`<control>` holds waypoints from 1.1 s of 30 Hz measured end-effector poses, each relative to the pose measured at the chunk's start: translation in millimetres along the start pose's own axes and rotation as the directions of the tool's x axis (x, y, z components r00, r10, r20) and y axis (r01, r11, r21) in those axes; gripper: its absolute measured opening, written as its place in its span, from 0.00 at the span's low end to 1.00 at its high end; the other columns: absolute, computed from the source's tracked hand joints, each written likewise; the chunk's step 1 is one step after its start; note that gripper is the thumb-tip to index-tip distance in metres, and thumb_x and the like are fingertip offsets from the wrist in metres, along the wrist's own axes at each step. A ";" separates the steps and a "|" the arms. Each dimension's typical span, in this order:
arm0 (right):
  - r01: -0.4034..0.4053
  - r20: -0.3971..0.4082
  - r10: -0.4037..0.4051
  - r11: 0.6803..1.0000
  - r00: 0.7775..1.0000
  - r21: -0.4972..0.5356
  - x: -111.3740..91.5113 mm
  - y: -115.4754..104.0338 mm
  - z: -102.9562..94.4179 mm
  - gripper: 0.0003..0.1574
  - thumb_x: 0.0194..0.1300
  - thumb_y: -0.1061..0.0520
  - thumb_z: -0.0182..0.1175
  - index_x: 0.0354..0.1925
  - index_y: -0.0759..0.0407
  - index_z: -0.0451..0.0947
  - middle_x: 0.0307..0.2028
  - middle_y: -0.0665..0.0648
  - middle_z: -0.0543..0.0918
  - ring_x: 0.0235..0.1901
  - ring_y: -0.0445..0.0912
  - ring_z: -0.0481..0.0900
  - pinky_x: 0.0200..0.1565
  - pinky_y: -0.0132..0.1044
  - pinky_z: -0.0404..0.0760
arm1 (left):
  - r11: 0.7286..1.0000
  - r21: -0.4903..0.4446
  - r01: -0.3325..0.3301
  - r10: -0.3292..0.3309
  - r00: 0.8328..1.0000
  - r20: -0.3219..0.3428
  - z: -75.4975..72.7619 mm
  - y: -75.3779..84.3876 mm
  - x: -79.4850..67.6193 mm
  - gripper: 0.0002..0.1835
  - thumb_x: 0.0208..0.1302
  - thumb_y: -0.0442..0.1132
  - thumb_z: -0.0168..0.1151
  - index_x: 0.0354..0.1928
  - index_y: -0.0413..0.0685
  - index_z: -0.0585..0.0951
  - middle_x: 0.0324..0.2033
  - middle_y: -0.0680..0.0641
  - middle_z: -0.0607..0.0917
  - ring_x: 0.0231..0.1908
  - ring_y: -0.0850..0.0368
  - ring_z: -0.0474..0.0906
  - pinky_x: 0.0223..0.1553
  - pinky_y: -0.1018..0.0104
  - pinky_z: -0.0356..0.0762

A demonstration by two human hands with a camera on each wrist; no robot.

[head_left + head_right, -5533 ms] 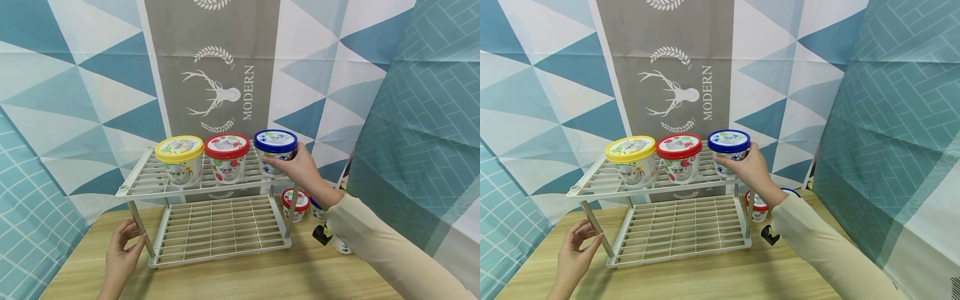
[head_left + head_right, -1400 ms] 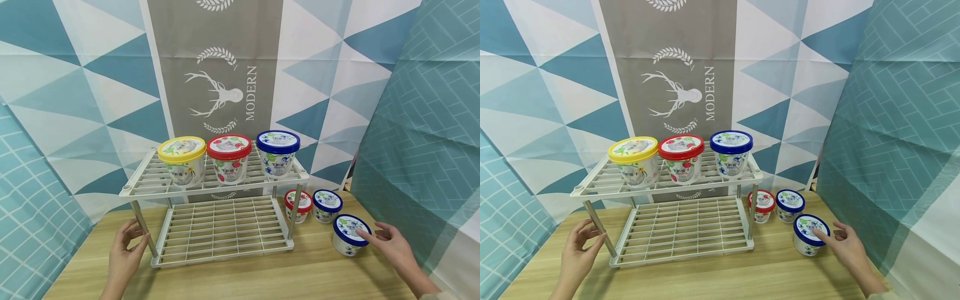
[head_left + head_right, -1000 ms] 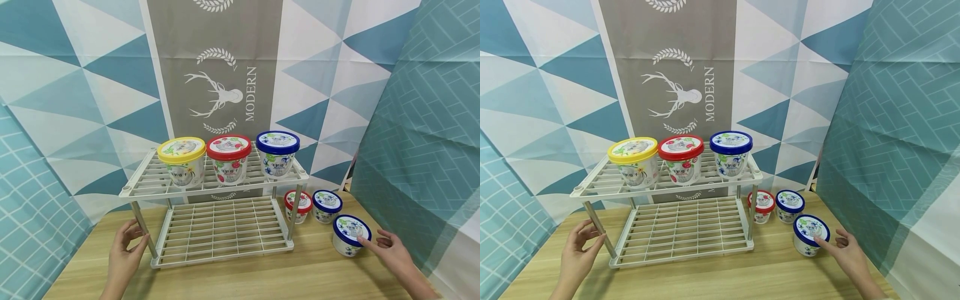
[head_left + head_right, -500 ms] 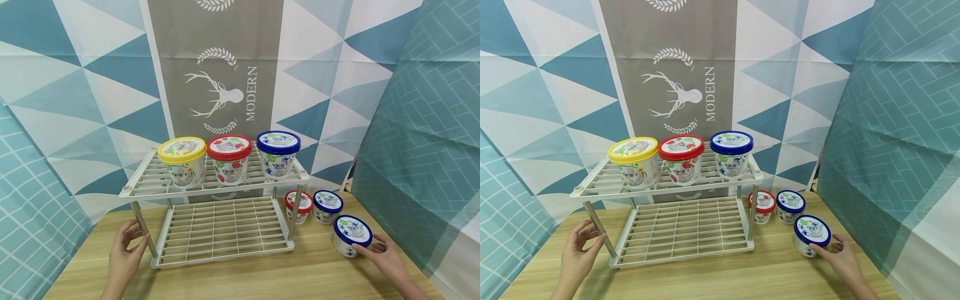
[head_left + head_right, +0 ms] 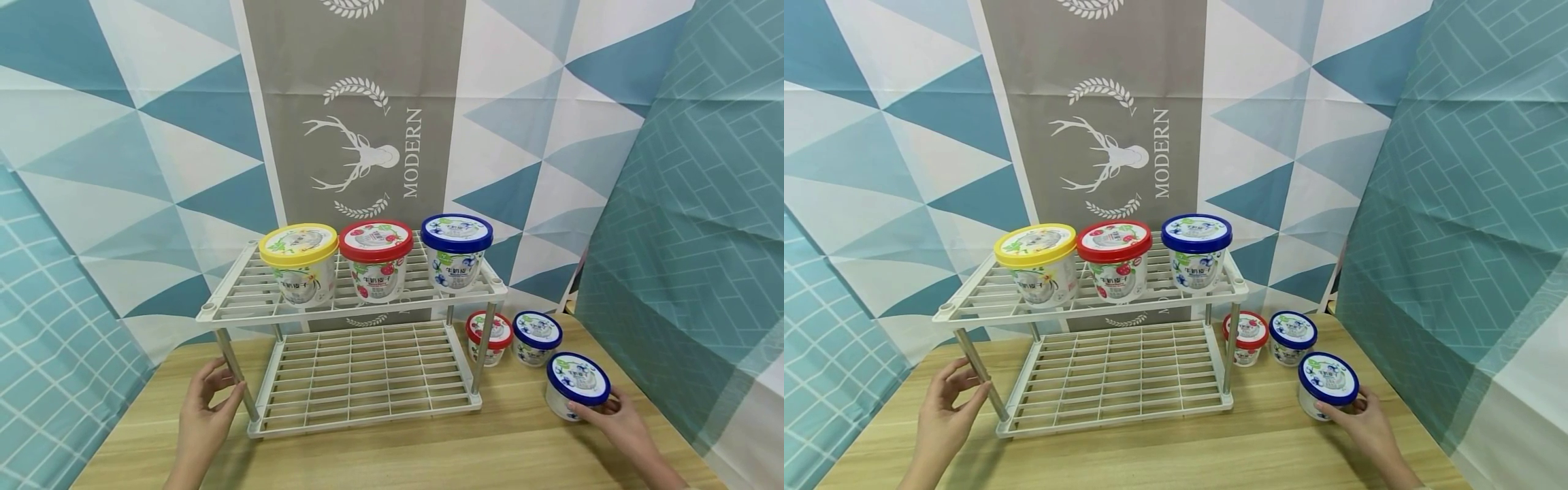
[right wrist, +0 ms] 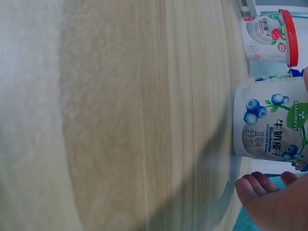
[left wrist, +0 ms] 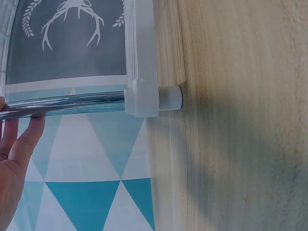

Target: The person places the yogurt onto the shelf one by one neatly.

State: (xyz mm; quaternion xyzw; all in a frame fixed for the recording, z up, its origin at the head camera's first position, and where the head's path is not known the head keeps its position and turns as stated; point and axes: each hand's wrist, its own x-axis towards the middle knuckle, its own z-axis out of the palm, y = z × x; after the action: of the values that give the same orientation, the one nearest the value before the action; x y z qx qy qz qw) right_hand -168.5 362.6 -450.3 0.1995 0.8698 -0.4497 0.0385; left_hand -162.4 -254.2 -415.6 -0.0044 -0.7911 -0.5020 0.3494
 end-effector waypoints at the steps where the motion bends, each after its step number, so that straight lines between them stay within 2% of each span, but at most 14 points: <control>1: 0.003 0.001 -0.003 1.000 1.000 -0.004 0.3 -0.2 0.5 0.79 0.51 0.30 0.64 0.68 0.78 0.27 0.63 0.84 0.49 0.62 0.73 0.54 0.61 0.63 0.66 | 1.000 -0.002 -0.001 0.001 1.000 0.000 0.0 0.0 0.0 0.32 0.50 0.17 0.62 0.60 0.38 0.67 0.37 0.70 0.75 0.35 0.79 0.75 0.31 0.88 0.77; 10: 0.010 -0.009 -0.011 0.999 1.000 -0.044 5.9 -2.8 6.3 0.79 0.52 0.29 0.62 0.67 0.80 0.27 0.62 0.85 0.47 0.62 0.75 0.51 0.63 0.66 0.59 | 1.000 0.004 0.001 -0.001 1.000 -0.003 -0.9 -0.1 -0.3 0.32 0.51 0.17 0.62 0.60 0.38 0.67 0.37 0.70 0.75 0.35 0.80 0.74 0.31 0.88 0.77; 17: 0.023 -0.026 -0.023 1.000 0.999 -0.009 9.1 -3.3 8.3 0.82 0.47 0.28 0.65 0.68 0.77 0.29 0.64 0.83 0.48 0.63 0.74 0.50 0.64 0.67 0.57 | 1.000 -0.015 -0.015 0.015 1.000 -0.001 -0.2 -1.3 0.4 0.33 0.50 0.17 0.62 0.60 0.37 0.67 0.37 0.70 0.75 0.35 0.79 0.75 0.31 0.88 0.77; 28: 0.074 -0.049 -0.072 0.997 0.996 0.024 11.5 -3.0 12.2 0.74 0.52 0.35 0.66 0.70 0.74 0.32 0.66 0.79 0.50 0.65 0.71 0.51 0.66 0.65 0.56 | 0.999 -0.033 -0.026 0.026 1.000 -0.014 0.6 1.9 0.8 0.32 0.49 0.15 0.62 0.58 0.36 0.68 0.37 0.69 0.76 0.35 0.79 0.76 0.30 0.88 0.77; 33: 0.064 -0.049 -0.061 0.997 0.997 0.044 12.5 -2.8 13.1 0.75 0.51 0.33 0.66 0.70 0.72 0.31 0.66 0.79 0.49 0.66 0.71 0.50 0.66 0.65 0.55 | 0.999 -0.042 -0.033 0.032 0.999 -0.015 1.1 2.3 1.6 0.32 0.49 0.15 0.61 0.58 0.35 0.68 0.36 0.69 0.77 0.35 0.79 0.76 0.31 0.87 0.78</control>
State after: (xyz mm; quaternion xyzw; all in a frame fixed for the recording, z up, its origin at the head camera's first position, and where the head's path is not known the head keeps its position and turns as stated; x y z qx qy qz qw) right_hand -182.5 354.6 -458.9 0.1837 0.8658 -0.4655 -0.0009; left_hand -163.5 -252.7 -413.1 -0.0209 -0.7777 -0.5129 0.3630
